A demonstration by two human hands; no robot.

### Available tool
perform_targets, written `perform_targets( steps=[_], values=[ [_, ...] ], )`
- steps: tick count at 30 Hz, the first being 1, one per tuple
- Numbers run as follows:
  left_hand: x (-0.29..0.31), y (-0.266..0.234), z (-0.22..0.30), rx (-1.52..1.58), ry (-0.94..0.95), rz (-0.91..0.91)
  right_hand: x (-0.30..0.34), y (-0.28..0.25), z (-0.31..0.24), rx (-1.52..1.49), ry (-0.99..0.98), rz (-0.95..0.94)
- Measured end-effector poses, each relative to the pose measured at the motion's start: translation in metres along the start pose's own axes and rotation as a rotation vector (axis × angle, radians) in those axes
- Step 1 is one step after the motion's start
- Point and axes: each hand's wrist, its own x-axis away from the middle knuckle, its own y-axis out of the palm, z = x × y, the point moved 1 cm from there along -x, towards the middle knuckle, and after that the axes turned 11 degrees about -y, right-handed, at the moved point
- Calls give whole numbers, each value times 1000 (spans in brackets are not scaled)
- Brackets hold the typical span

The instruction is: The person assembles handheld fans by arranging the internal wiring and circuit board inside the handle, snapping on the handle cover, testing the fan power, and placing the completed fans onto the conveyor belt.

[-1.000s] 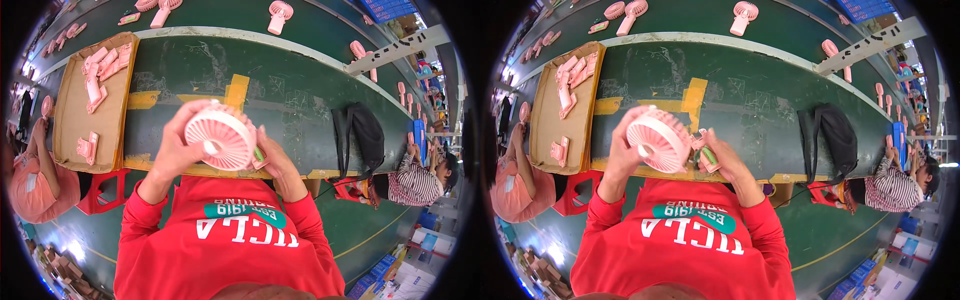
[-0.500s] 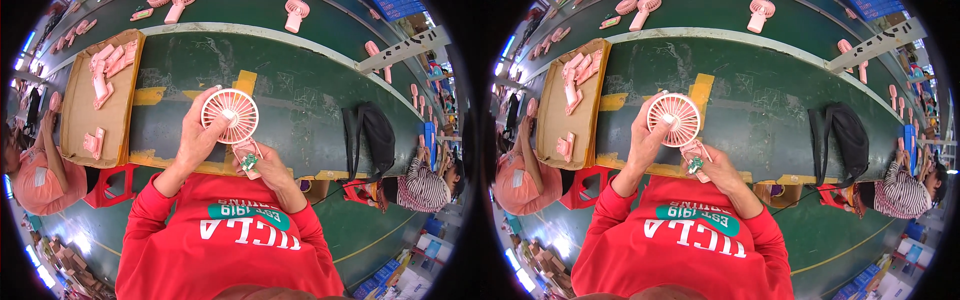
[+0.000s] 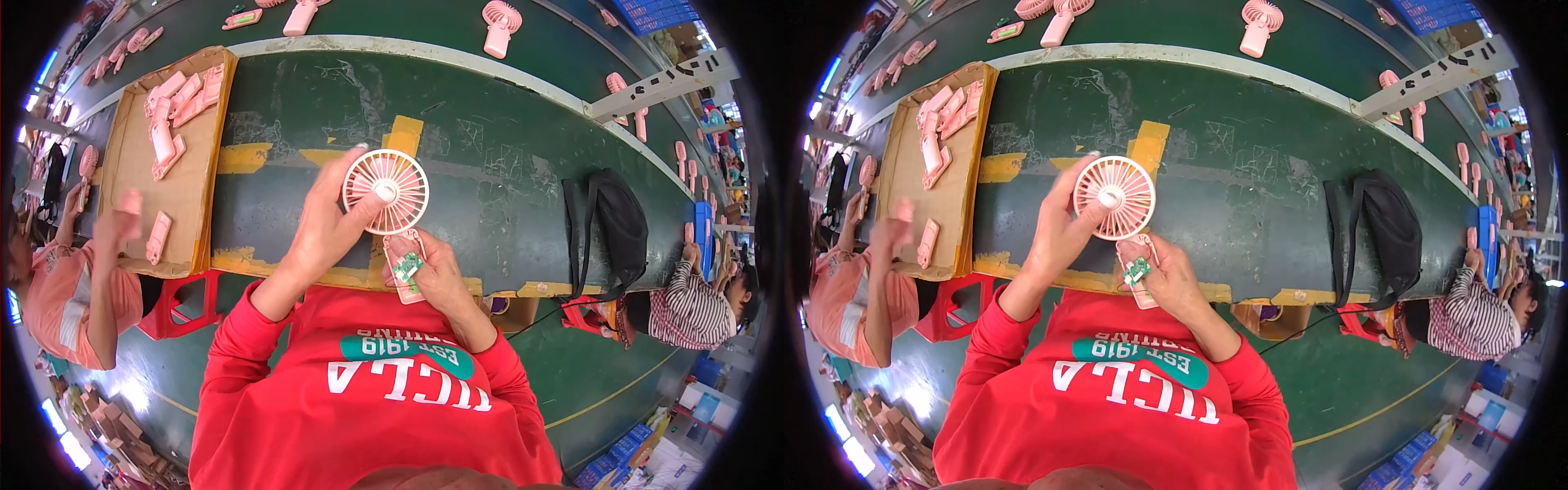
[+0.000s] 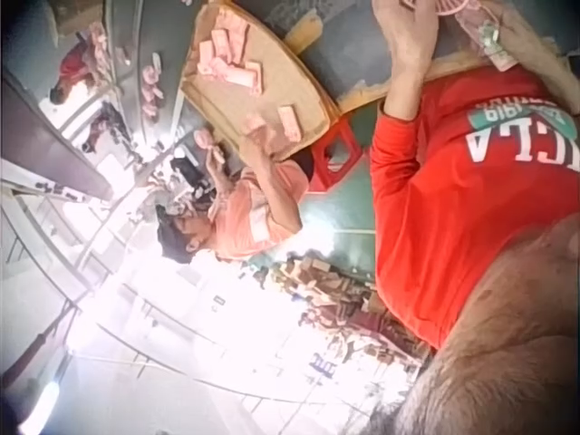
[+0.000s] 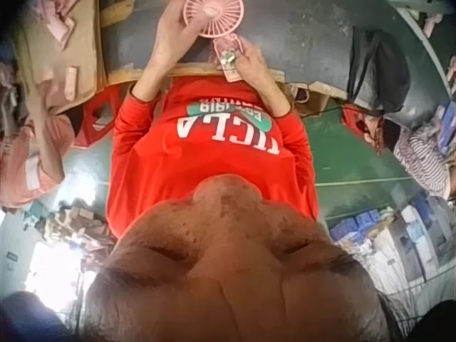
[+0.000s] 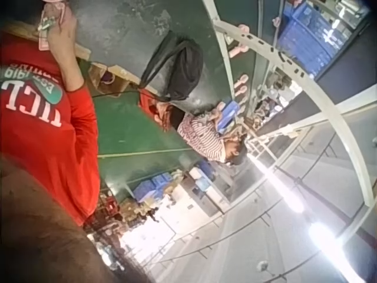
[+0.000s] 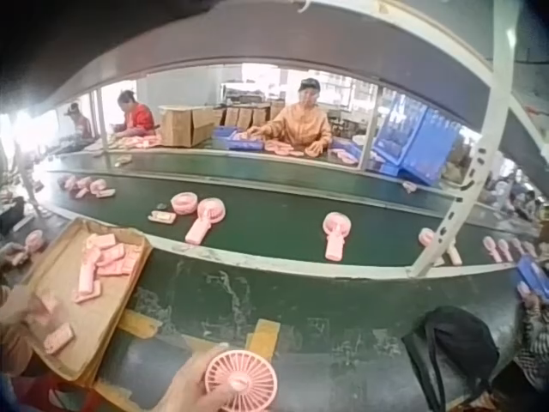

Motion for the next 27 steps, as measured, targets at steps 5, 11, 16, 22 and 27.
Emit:
perform_targets(
  steps=[5,11,16,22,27],
  values=[
    [28,-5,18,-331,337,-62,-17,-12,14,-143,188,241],
    [39,10,-2,-304,270,-200,-19,-8,27,-64,172,265],
    [37,12,3,-338,265,-238,-21,-8,25,-52,181,256],
    [34,15,4,-362,314,-155,-21,-14,36,40,167,207],
    [31,9,-1,-324,162,-184,-19,-9,18,-181,260,186]
  ],
)
